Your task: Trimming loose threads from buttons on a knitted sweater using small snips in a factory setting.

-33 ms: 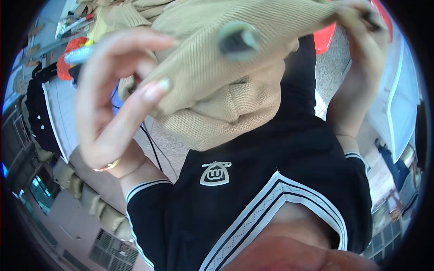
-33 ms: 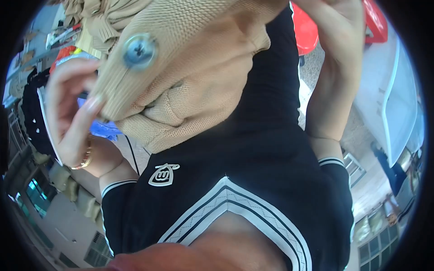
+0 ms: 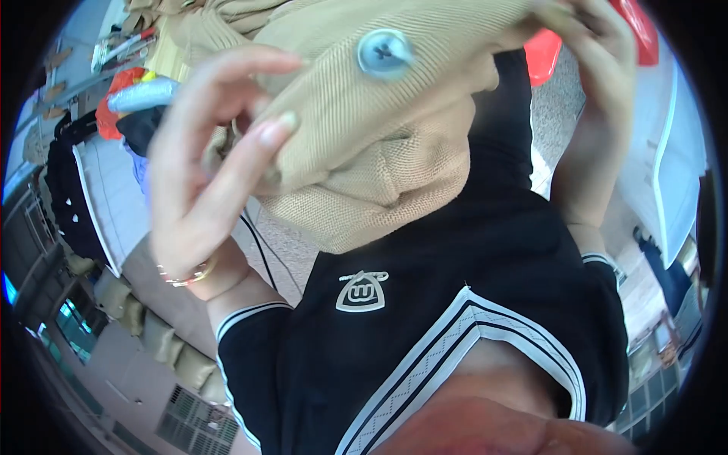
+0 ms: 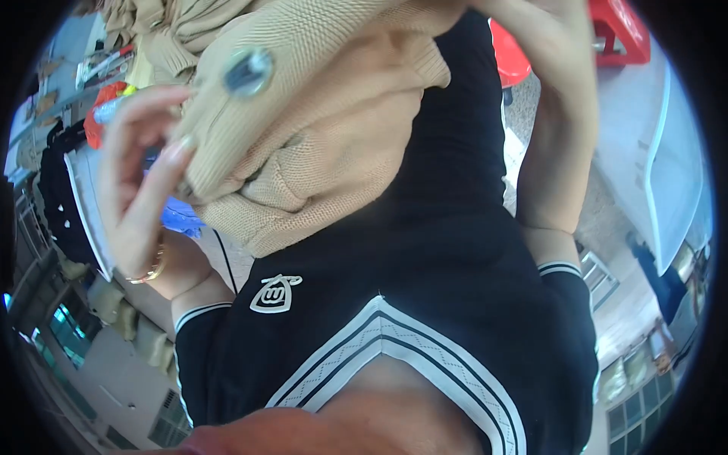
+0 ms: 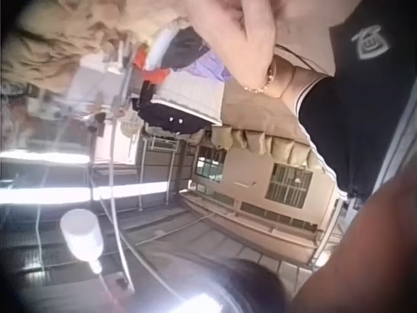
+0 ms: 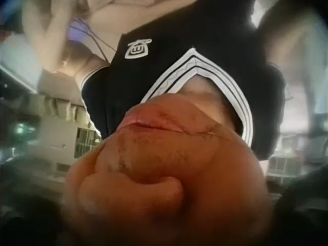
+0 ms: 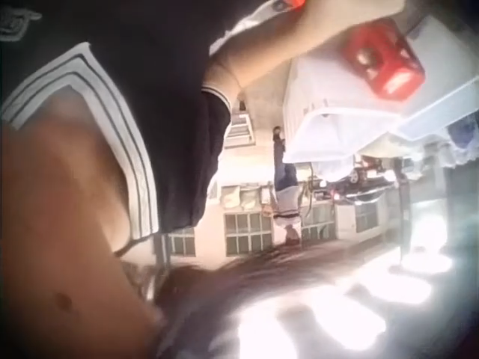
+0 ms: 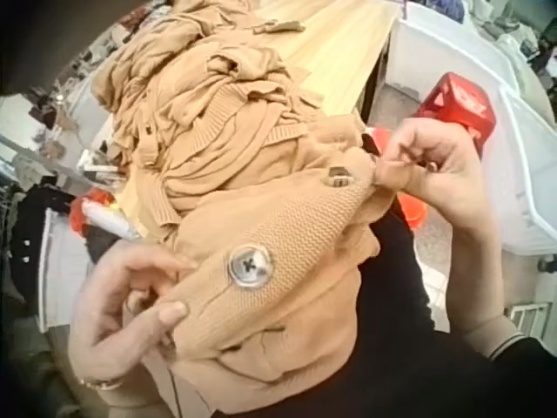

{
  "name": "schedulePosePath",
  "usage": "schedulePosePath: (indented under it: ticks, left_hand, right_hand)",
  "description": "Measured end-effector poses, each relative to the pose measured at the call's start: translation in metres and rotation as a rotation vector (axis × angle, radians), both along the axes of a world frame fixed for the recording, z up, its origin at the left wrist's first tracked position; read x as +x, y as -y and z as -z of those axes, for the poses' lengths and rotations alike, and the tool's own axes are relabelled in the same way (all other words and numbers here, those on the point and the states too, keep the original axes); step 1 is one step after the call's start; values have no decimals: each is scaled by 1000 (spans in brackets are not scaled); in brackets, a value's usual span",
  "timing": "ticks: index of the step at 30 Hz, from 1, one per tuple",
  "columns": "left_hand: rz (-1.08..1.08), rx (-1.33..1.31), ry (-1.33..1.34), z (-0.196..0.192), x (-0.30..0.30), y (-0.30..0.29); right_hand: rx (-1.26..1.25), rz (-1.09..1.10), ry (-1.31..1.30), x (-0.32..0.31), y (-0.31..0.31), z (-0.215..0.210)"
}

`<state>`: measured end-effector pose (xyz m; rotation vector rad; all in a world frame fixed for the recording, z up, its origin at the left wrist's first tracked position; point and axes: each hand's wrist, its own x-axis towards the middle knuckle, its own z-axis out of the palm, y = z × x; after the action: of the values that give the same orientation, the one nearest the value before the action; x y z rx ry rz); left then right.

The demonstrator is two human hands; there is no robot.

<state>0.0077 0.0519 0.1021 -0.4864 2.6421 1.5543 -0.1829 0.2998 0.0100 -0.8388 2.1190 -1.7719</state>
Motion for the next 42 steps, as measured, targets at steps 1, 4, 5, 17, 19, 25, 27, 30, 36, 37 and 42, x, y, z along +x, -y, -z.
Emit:
schedulePosePath:
  ticks: [1, 4, 5, 17, 19, 25, 27, 30, 36, 37, 42]
  left_hand:
    - [167, -68, -68, 25, -8, 14]
    - [133, -197, -171, 33, -12, 7]
    - [114, -221, -198, 31, -14, 3]
    - [229, -485, -242, 39, -32, -10]
    - [219, -478, -227, 38, -33, -12]
    - [162, -442, -226, 43, -39, -10]
    - [146, -409, -247, 45, -45, -8]
    - [275, -488, -374, 47, -56, -1]
    - [277, -25, -296, 61, -59, 1]
    - [278, -23, -295, 61, -59, 0]
    - [114, 223, -230, 60, -55, -2]
  right_hand:
    - [95, 17, 35, 3, 2, 8]
    - [55, -82, -124, 22, 21, 5]
    - [-88, -87, -45, 29, 23, 5]
    - [-209, -136, -351, 56, 57, 35]
    - [-368, -46, -719, 49, 71, 55]
    - [-358, -68, -626, 47, 72, 51]
    - [-419, -95, -541, 45, 73, 51]
    - [-471, -141, -395, 44, 73, 47]
    - [-382, -138, -321, 45, 63, 45]
    - [-389, -135, -307, 45, 61, 44]
    - [-204, -87, -223, 50, 41, 1]
